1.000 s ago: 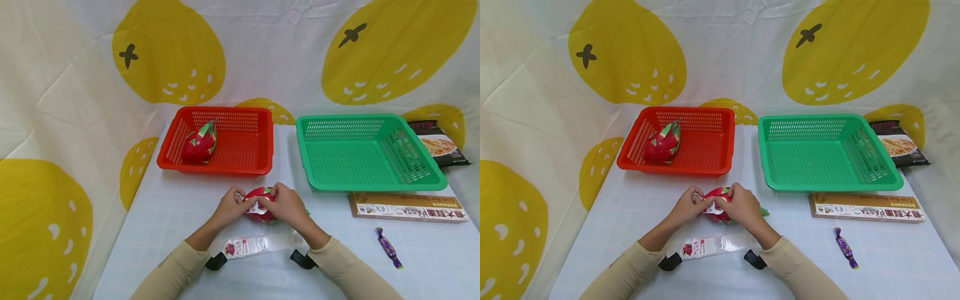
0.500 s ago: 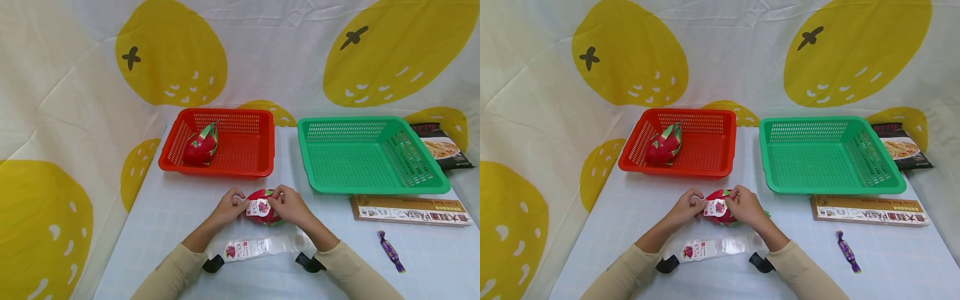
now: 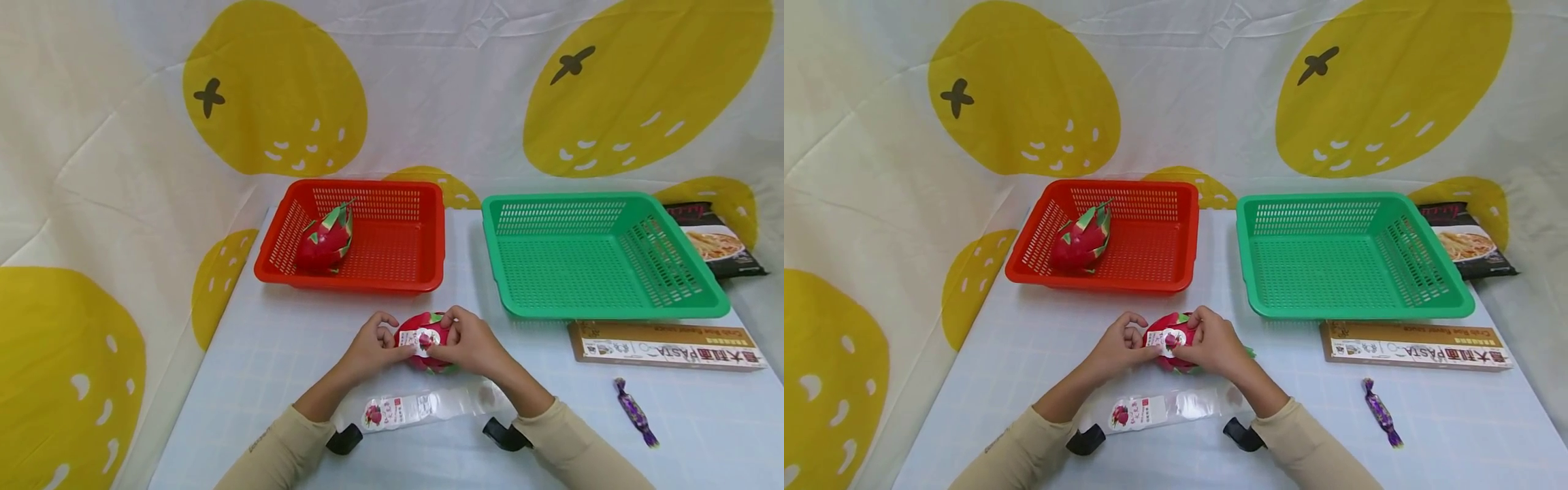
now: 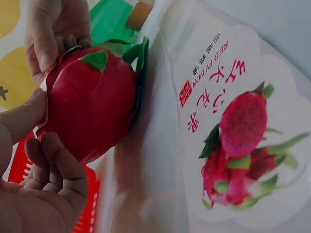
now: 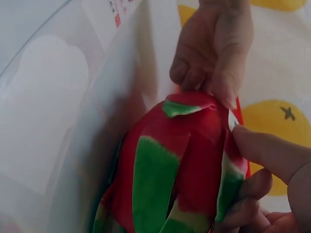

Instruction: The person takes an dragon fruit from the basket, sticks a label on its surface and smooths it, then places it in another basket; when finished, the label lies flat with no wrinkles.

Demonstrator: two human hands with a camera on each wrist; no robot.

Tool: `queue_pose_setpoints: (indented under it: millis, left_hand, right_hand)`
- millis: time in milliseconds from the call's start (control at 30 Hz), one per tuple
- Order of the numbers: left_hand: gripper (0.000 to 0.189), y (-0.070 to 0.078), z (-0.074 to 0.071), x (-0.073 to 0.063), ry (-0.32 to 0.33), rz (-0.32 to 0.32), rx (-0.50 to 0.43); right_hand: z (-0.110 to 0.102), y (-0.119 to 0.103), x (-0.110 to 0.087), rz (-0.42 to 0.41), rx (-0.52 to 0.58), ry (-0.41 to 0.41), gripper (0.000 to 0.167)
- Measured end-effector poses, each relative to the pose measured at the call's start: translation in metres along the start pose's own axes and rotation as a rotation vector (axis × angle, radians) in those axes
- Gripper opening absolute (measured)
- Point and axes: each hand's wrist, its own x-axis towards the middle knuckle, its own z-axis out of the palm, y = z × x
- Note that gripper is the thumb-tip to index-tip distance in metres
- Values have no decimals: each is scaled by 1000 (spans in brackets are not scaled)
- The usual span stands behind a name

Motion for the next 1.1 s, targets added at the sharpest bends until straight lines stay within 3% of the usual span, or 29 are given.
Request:
queue_pose_setpoints:
  millis: [200,267,367,467,600,700,800,900,1000,1100]
  left_hand:
    - [53,-5,-8,2,-80,-2,-55]
    - [51,-7,-9,2,-102,2,-67]
    - [50,-9,-10,0,-129,5,-80]
    - [51,-11,-10,-2,-139,22,-90]
    - [46,-11,-10,-6,-103,80,-97]
    - [40,-8,-11,-8,-39,104,-98]
    - [34,-2,-12,-10,35,104,-111]
    - [27,10,-13,-12,86,99,-172]
    - [27,23,-8,-8,81,114,-266]
    - [28,39,2,1,27,124,-338]
  right_hand:
    - [-7,6,-2,-62,41,-75,44]
    - [-9,7,-5,-91,12,-63,45]
    - [-8,9,-9,-210,-150,-7,54]
    - [-6,11,-7,-330,-345,24,79]
    - [-4,18,4,-382,-448,-72,108]
    - [-1,27,13,-381,-462,-112,112]
    - [2,34,17,-406,-472,-87,111]
    - [-1,34,8,-430,-468,-51,108]
    - [-24,24,-18,-404,-404,-21,106]
    - [-67,6,-45,-354,-252,21,107]
